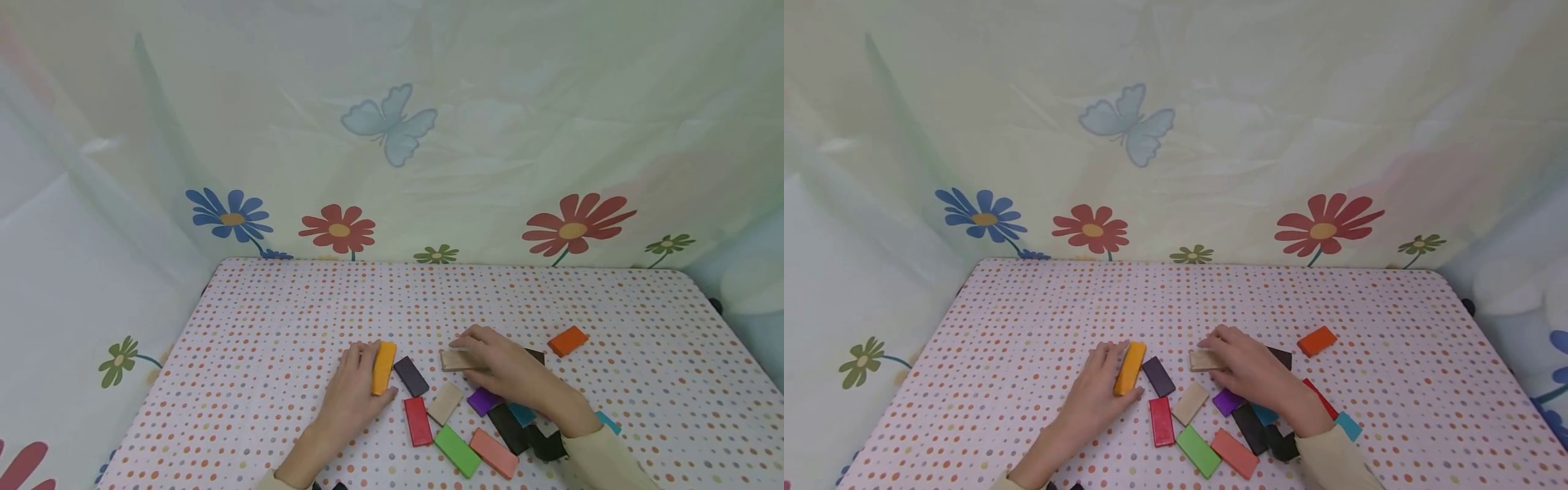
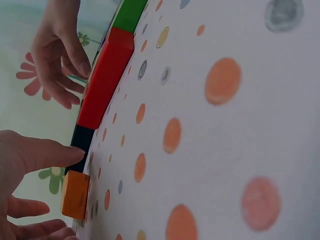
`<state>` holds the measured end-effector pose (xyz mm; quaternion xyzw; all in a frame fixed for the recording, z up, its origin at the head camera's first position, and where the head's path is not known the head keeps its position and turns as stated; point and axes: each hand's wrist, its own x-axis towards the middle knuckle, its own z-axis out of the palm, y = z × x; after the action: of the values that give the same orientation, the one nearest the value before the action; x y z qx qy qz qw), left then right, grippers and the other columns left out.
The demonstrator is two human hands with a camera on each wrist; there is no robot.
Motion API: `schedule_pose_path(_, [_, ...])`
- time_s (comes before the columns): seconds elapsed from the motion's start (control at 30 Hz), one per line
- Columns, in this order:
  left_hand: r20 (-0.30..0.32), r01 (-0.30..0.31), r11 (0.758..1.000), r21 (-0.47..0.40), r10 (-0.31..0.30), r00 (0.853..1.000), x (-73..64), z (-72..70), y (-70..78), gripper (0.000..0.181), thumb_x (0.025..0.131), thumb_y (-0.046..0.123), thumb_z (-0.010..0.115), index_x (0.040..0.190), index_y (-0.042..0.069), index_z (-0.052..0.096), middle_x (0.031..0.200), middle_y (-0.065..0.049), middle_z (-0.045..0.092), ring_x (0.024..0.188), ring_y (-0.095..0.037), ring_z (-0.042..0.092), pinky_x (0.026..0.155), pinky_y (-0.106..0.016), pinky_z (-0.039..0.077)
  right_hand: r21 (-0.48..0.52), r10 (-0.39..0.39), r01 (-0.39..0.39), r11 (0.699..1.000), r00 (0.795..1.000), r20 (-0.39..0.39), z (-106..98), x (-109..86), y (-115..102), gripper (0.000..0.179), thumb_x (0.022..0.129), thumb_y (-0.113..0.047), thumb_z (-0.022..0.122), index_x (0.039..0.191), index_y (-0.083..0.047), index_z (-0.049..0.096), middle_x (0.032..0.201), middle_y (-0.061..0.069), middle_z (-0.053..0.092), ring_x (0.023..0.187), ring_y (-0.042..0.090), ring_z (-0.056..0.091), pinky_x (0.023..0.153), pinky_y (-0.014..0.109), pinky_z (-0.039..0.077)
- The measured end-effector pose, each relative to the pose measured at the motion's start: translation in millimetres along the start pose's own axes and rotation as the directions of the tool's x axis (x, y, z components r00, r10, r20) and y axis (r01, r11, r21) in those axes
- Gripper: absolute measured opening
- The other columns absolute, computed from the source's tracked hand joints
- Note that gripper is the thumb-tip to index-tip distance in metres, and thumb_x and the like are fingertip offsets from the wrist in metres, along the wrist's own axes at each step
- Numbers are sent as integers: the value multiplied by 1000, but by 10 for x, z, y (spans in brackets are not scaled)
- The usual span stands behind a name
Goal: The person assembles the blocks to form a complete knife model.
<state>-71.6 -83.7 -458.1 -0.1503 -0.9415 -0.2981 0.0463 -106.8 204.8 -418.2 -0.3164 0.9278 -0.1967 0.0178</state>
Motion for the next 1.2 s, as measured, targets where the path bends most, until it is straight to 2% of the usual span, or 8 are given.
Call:
schedule_pose_path(0.33, [-40,63,998,27,-62,997,57,45,79,66,82,15,88,137,-8,60,116,-16,53,91,-20,48,62,-28,46,-141,20,-14,990,999,44,58,68,34,32,88,-11,85,120,-6,78,100,-2,64,83,8,54,70,26,53])
schedule_pose_path(0.53, [-23,125,991,56,-124,992,97,18,121,57,82,13,86,130,-9,64,109,-14,55,85,-18,48,61,-29,46,-45,63,-60,997,994,91,28,108,37,35,89,-8,83,123,-5,78,97,-2,59,79,6,46,61,20,45])
schedule_pose_path(0.63, [-4,129,989,79,-129,992,113,-9,131,50,84,10,83,127,-7,67,102,-11,56,82,-17,48,62,-31,47,-8,77,-76,997,992,99,25,112,49,35,89,-7,83,124,-5,77,95,-3,56,77,7,44,59,20,43])
schedule_pose_path(0.77, [0,68,990,124,-69,998,148,-53,127,38,86,3,78,122,-6,68,96,-10,56,81,-19,49,64,-34,50,9,89,-90,996,993,82,34,112,67,36,87,-7,85,123,-6,78,92,-4,56,76,7,43,58,20,43])
schedule_pose_path(0.9, [5,2,988,156,-3,1000,231,-118,115,37,86,-4,76,122,-7,67,101,-15,59,91,-25,56,71,-40,55,11,123,-124,992,990,73,42,114,51,37,86,-6,86,122,-7,79,92,-5,55,77,7,43,60,20,43])
schedule_pose_path(1.07, [2,-77,985,154,78,997,420,-216,69,42,85,-8,79,125,-7,66,108,-18,62,100,-31,60,76,-44,57,8,159,-160,987,985,66,55,107,21,37,85,-6,86,121,-8,79,91,-6,52,78,8,44,61,21,42])
schedule_pose_path(1.2, [6,-149,967,207,151,989,600,-283,18,40,88,-8,77,127,-4,67,111,-17,62,103,-32,60,79,-44,57,16,152,-154,988,986,62,61,106,28,36,85,-5,86,121,-8,80,89,-6,52,77,7,43,61,21,42])
